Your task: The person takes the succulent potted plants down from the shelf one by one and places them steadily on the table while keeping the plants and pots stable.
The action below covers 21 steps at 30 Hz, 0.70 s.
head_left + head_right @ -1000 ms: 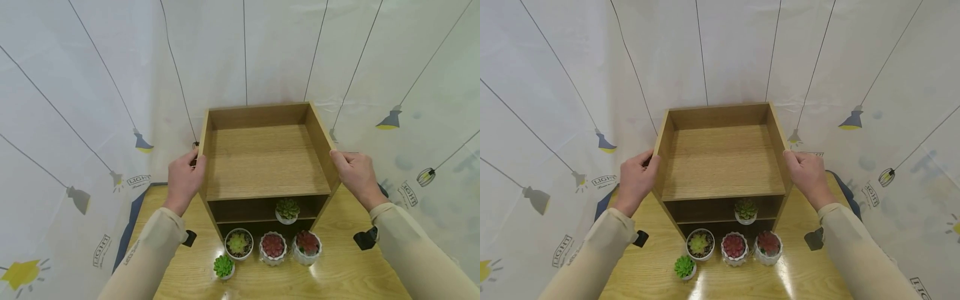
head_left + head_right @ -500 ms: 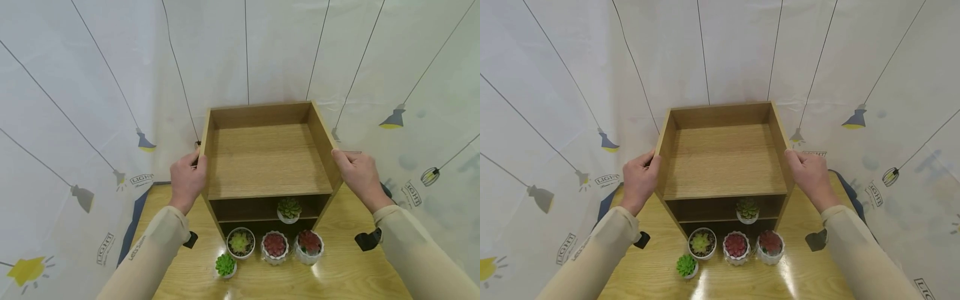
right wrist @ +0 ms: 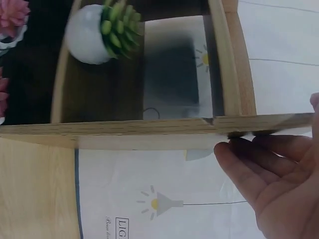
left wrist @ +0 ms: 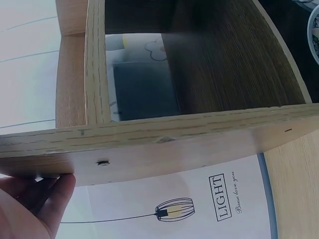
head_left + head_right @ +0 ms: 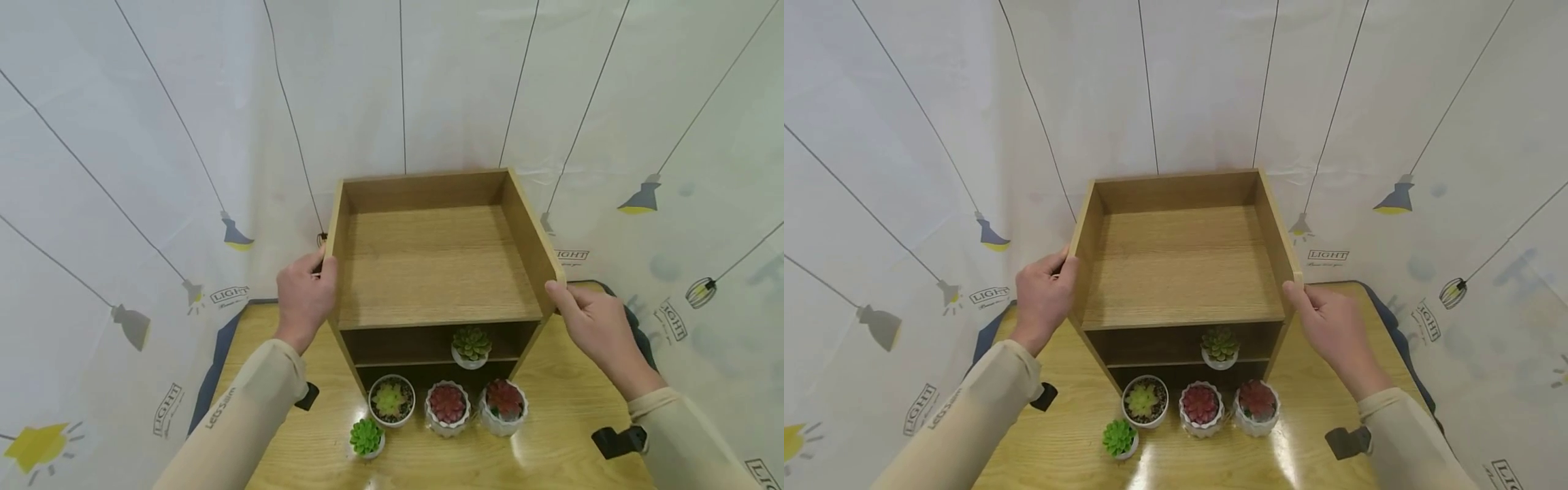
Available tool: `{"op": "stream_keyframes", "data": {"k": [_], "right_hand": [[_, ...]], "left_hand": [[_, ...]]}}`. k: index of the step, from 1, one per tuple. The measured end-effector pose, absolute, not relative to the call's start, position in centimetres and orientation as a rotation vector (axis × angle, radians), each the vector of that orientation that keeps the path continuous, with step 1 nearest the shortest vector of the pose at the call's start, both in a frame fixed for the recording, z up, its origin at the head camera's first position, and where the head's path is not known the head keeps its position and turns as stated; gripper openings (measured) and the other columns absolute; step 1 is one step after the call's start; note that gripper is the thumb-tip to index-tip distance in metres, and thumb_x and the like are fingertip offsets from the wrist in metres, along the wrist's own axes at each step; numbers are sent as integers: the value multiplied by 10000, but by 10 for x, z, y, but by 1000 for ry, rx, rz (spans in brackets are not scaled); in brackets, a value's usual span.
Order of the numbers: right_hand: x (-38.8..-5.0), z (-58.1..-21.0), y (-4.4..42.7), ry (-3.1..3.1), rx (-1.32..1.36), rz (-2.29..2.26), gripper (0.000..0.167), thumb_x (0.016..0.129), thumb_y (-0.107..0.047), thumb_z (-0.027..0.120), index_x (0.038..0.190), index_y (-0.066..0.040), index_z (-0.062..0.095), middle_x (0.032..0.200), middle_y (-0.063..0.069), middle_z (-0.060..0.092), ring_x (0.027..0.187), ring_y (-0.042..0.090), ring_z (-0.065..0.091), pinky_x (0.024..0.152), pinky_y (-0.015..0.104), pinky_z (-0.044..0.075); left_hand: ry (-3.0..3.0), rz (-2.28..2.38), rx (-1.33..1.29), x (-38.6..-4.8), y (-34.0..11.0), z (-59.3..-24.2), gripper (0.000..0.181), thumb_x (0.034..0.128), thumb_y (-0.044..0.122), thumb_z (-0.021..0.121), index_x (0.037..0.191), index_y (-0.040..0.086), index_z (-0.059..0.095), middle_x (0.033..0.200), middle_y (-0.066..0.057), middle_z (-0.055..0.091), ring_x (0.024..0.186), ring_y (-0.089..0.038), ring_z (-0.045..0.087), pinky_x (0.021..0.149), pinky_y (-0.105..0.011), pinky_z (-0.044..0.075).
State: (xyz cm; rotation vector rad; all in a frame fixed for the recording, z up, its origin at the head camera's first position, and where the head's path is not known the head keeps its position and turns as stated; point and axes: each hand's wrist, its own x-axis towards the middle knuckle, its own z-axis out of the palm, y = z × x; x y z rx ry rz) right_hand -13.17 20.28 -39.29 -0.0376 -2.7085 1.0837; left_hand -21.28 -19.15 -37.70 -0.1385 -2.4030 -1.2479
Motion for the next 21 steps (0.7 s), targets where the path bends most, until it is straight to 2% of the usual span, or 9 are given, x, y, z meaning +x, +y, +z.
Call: {"op": "stream_keyframes", "data": {"k": [3,4,6,8,11,14,16,19,21], "right_hand": [[-122,-401,200,-2677,33,993,514,1084,-390,510,678,-84,584,564,-16,426,513,84,318,487,277,283],[-120,-405,199,-2662,61,967,503,1079,-373,531,645,-119,505,553,-37,342,495,82,276,477,278,257],[-116,-411,196,-2630,119,896,458,1061,-331,581,650,-154,486,552,-48,338,474,77,266,460,272,248],[-112,-416,193,-2622,148,839,368,1049,-306,606,713,-157,602,579,-45,480,481,62,365,466,258,296],[-105,-421,189,-2654,137,783,258,1040,-298,619,937,-110,762,750,39,714,552,118,562,494,283,413],[-99,-426,185,-2684,115,747,274,1030,-279,629,1054,-61,792,853,80,774,631,182,664,544,353,504],[-96,-430,183,-2686,108,714,267,1018,-265,642,1022,-47,796,805,66,764,627,199,668,556,405,529],[-94,-439,179,-2657,122,691,217,990,-236,677,928,-66,797,720,12,725,591,179,640,542,410,522],[-93,-444,176,-2630,136,691,179,970,-217,699,924,-75,797,742,11,737,611,187,665,543,409,531]], "left_hand": [[-2408,-1247,-143,-212,-192,-377,363,999,189,532,1298,56,690,1039,-194,769,773,-288,754,539,-347,590],[-2408,-1244,-145,-212,-192,-377,364,999,186,530,1296,53,691,1041,-198,768,783,-297,758,547,-360,599],[-2407,-1236,-147,-212,-191,-377,363,998,185,530,1290,46,695,1034,-205,767,794,-309,762,557,-384,608],[-2408,-1229,-146,-212,-191,-377,360,1000,186,530,1283,42,700,1026,-208,767,800,-315,764,561,-395,612],[-2415,-1232,-138,-211,-191,-378,355,1003,191,535,1275,43,708,1024,-202,768,810,-310,767,567,-403,615],[-2424,-1241,-128,-211,-191,-378,347,1008,194,543,1273,49,714,1022,-192,769,804,-293,763,561,-380,607],[-2424,-1245,-130,-210,-191,-377,343,1009,188,546,1275,49,713,1005,-194,769,771,-286,753,540,-346,589],[-2411,-1242,-139,-210,-191,-377,339,1006,178,549,1274,46,709,980,-199,768,722,-282,732,508,-301,552],[-2402,-1232,-144,-210,-191,-376,340,1002,173,548,1271,40,709,970,-202,769,706,-284,727,498,-290,542]]}}
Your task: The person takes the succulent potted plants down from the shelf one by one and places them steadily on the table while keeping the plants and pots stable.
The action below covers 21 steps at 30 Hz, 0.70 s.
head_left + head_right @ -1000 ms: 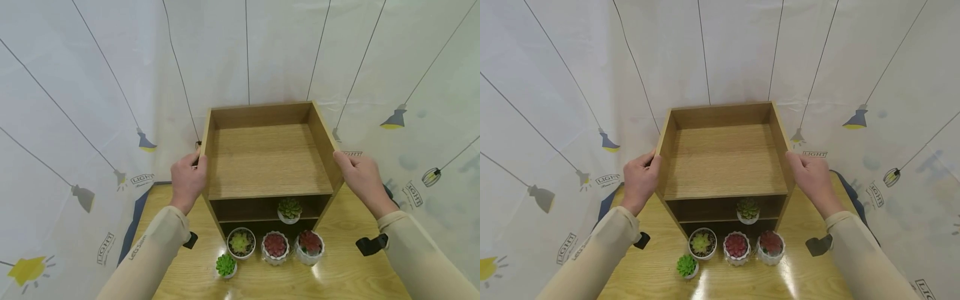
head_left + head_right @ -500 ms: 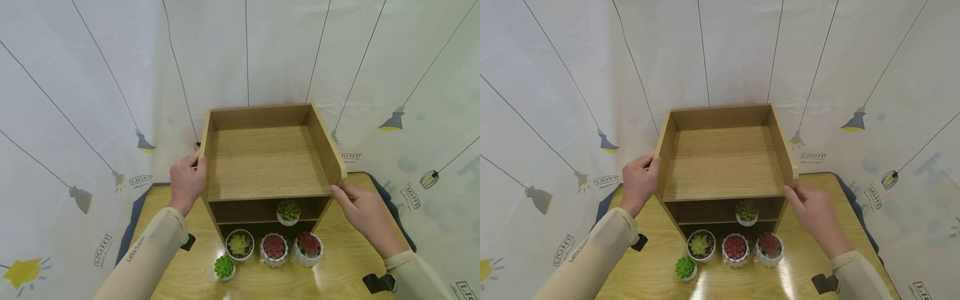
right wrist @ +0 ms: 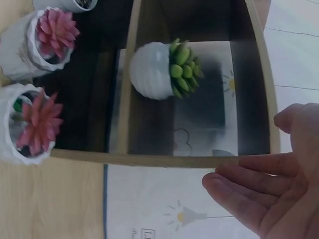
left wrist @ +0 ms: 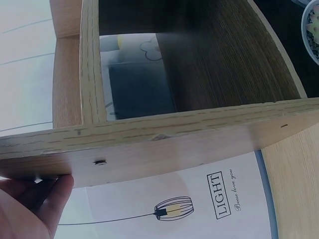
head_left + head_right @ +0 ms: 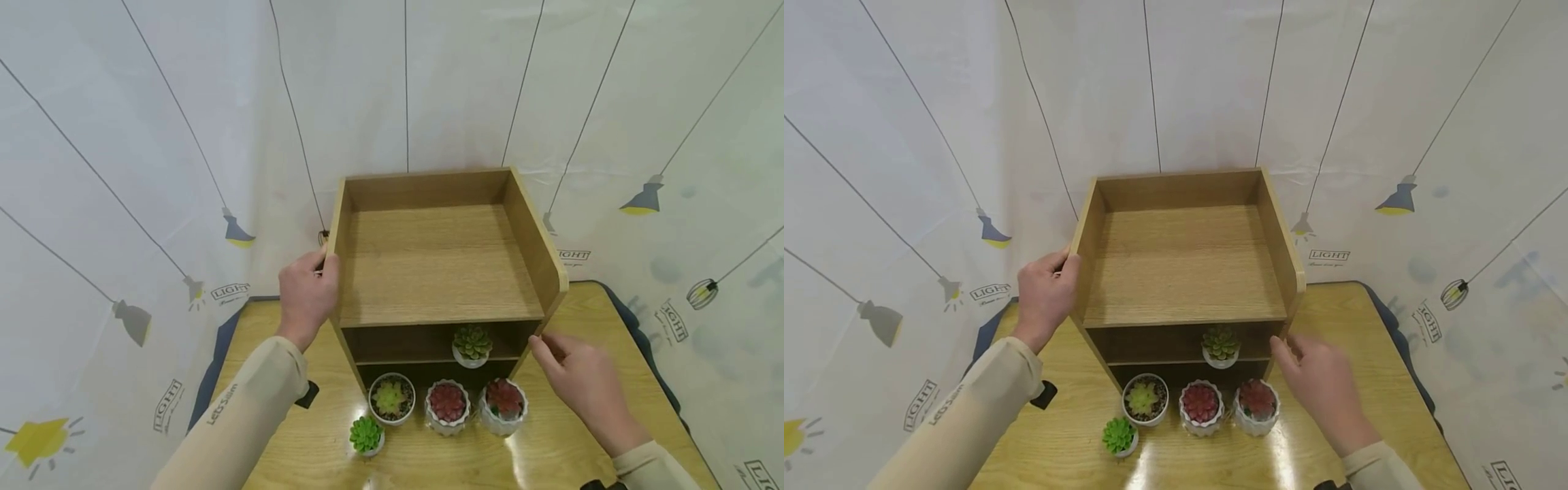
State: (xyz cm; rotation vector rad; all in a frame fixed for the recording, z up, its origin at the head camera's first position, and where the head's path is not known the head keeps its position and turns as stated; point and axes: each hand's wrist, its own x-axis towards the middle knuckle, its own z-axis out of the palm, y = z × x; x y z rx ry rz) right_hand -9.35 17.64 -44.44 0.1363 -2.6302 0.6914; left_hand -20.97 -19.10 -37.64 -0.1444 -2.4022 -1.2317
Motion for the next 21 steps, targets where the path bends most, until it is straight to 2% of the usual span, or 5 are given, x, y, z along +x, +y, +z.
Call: {"op": "stream_keyframes", "data": {"k": [4,8,13,17,21], "right_hand": [[-92,-455,170,-2576,190,720,116,923,-157,742,935,-50,784,815,71,760,667,224,713,562,425,574],[-90,-467,163,-2539,229,764,201,872,-112,781,1009,34,764,900,170,761,748,299,735,589,463,601],[-91,-481,156,-2468,279,761,340,788,-88,825,1066,91,743,945,227,753,784,343,731,645,510,600],[-91,-487,149,-2495,260,799,411,801,-106,815,1133,112,710,1039,281,732,874,424,718,744,582,585],[-93,-494,141,-2555,214,840,449,828,-131,812,1178,119,683,1097,306,713,927,467,706,771,610,575]], "left_hand": [[-2398,-1212,-149,-210,-192,-376,344,995,170,541,1253,28,720,964,-208,768,714,-294,737,500,-313,556],[-2407,-1211,-154,-210,-191,-375,343,999,170,532,1238,23,730,962,-209,767,716,-293,746,502,-351,576],[-2404,-1211,-158,-211,-190,-376,342,997,165,528,1211,4,741,946,-208,767,711,-292,748,500,-363,584],[-2403,-1213,-157,-210,-189,-376,346,995,165,528,1212,-2,739,950,-215,765,723,-307,752,507,-364,591],[-2404,-1213,-153,-210,-190,-376,342,999,163,527,1220,10,738,957,-212,765,724,-303,752,514,-377,594]]}}
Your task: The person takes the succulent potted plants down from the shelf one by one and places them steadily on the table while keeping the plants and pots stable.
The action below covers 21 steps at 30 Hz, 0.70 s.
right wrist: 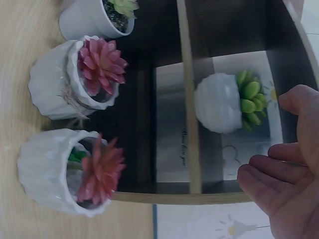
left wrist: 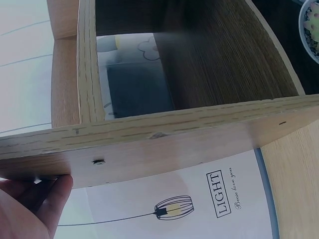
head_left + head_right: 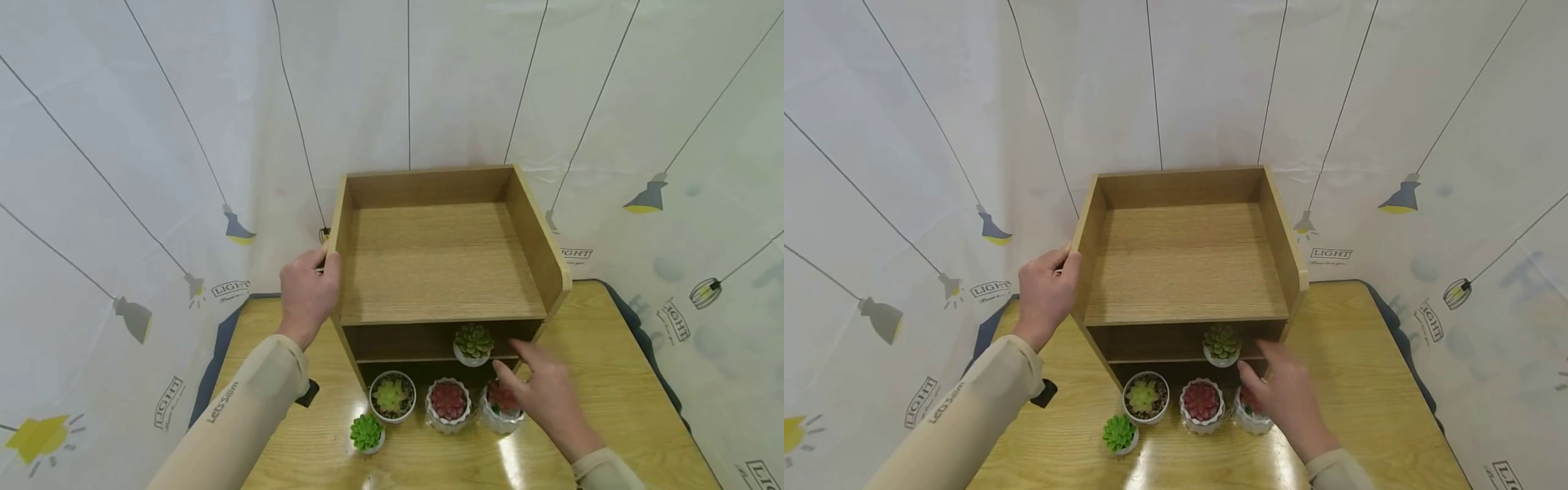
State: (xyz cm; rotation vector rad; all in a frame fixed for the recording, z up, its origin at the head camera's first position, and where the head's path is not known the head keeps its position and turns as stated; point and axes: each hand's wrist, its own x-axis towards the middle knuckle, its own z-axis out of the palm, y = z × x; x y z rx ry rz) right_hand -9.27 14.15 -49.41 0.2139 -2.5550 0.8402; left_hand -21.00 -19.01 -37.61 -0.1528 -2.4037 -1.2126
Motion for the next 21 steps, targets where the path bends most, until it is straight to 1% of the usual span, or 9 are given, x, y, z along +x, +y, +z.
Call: {"op": "stream_keyframes", "data": {"k": [5,8,13,16,21], "right_hand": [[-94,-503,134,-2597,157,915,478,846,-165,807,1209,115,670,1141,314,698,999,496,687,810,621,567],[-95,-506,131,-2613,126,965,484,859,-179,801,1225,107,666,1151,308,695,1004,489,684,810,619,565],[-97,-513,129,-2631,84,1003,498,853,-193,809,1227,101,660,1118,285,696,966,445,691,791,598,568],[-100,-519,128,-2644,69,1011,493,844,-208,820,1221,70,666,1095,254,695,939,409,692,786,589,566],[-104,-525,127,-2643,67,1013,513,833,-218,832,1243,40,662,1138,242,695,999,433,680,823,608,555]], "left_hand": [[-2399,-1202,-155,-210,-191,-376,342,1000,163,526,1216,3,738,962,-218,763,739,-317,753,537,-412,605],[-2399,-1204,-158,-210,-191,-376,345,999,163,528,1227,1,730,969,-223,762,749,-322,754,544,-415,609],[-2407,-1208,-159,-209,-191,-376,350,1001,165,523,1238,4,723,963,-219,762,732,-306,750,520,-384,599],[-2408,-1201,-161,-209,-191,-376,350,1001,167,523,1231,-1,726,944,-215,761,707,-292,740,499,-358,586],[-2405,-1204,-174,-210,-190,-376,349,1003,158,525,1235,-20,716,943,-230,756,683,-295,727,471,-320,562]]}}
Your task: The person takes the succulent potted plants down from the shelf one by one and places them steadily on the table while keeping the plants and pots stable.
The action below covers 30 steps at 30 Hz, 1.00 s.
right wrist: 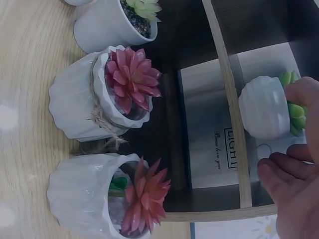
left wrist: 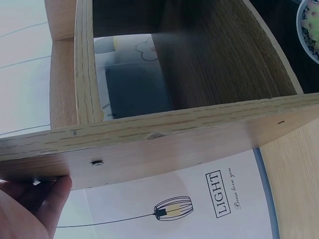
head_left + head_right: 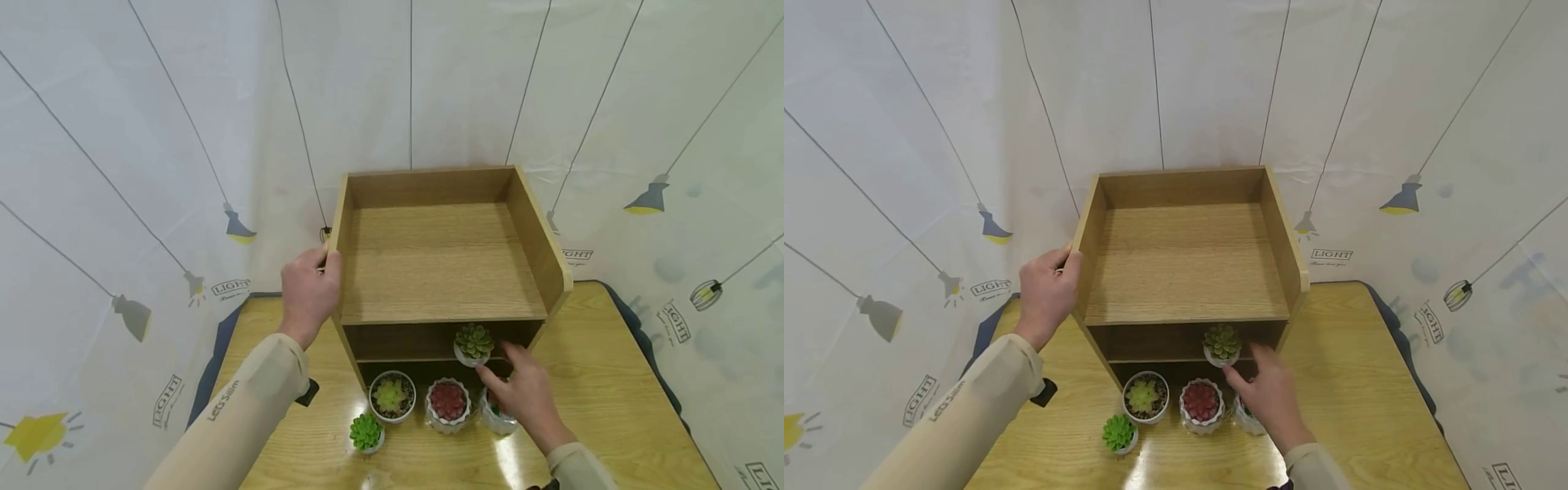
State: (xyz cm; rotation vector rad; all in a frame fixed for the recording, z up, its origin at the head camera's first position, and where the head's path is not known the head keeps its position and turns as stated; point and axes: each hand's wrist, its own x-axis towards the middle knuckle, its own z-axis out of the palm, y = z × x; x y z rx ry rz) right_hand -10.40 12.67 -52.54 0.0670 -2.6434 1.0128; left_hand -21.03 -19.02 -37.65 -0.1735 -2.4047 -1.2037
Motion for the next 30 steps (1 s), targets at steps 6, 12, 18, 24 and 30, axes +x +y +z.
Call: {"op": "stream_keyframes", "data": {"k": [6,12,18,24,30], "right_hand": [[-108,-529,121,-2648,39,1017,571,838,-244,832,1270,72,634,1178,282,675,1062,489,650,881,624,536],[-112,-533,115,-2669,-27,1020,617,841,-296,840,1269,95,629,1180,294,672,1070,485,650,894,610,536],[-115,-535,111,-2652,-51,1062,654,831,-297,860,1306,79,615,1220,295,666,1104,486,645,915,617,529],[-118,-536,108,-2651,-81,1150,710,833,-277,869,1387,49,568,1323,289,623,1197,475,609,971,620,503],[-120,-538,107,-2616,-99,1205,718,805,-238,877,1376,62,561,1328,292,617,1214,480,595,1004,622,480]], "left_hand": [[-2400,-1201,-173,-211,-189,-376,341,997,149,536,1225,-23,723,947,-229,759,708,-303,737,488,-321,566],[-2402,-1184,-181,-211,-189,-377,347,1000,152,527,1228,-24,721,942,-231,757,700,-303,739,490,-341,575],[-2401,-1174,-175,-211,-189,-377,356,999,158,521,1233,-23,720,955,-230,759,699,-302,739,484,-357,574],[-2383,-1169,-184,-210,-189,-377,345,992,146,529,1213,-22,733,947,-225,763,724,-311,745,526,-410,594],[-2376,-1178,-187,-210,-189,-377,338,991,137,530,1216,-12,734,929,-221,762,700,-304,738,506,-356,577]]}}
